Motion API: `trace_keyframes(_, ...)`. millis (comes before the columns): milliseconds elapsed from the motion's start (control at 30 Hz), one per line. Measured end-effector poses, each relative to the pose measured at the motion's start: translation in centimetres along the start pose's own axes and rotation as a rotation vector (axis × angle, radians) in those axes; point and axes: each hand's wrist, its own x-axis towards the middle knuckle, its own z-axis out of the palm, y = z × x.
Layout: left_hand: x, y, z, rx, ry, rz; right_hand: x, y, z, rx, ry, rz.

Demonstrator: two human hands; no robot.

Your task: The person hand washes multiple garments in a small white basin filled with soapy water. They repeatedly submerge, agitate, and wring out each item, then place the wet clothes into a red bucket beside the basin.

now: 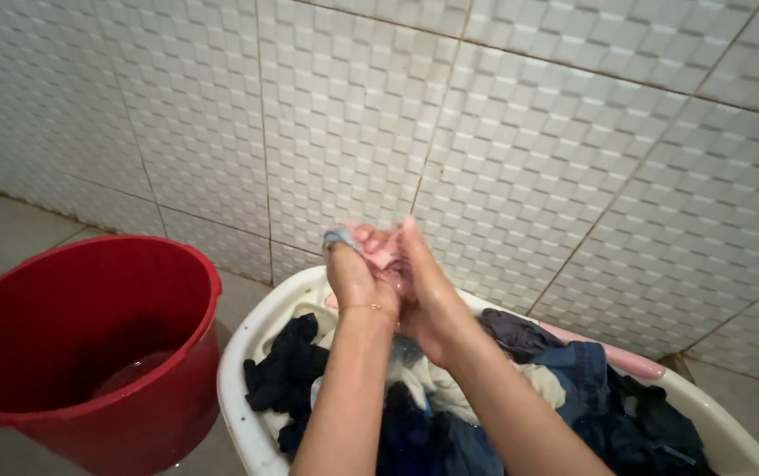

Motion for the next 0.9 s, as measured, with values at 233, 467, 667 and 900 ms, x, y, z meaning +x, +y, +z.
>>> trace_keyframes(233,-3.8,-0.2,6.9,1.648,-0.206,0.171,2.0,-1.4,-1.8,0.085,0.135,0.054)
trace_keyframes(467,-6.5,2.9,11.5,1.509,-0.704,-0.412,3.4,-1.1,-8.5,-0.002,0.211,0.075)
trace_keyframes(667,-6.2,-1.7,8.5,1.411,-0.238,0.187,2.3,-0.9,-4.5,-0.092,0.307,-0.122)
trace_keyframes(900,-3.8,-0.9,5.7,0.969,0.351,0.129,-0.5,1.0,0.0,-0.532,0.443,-0.529)
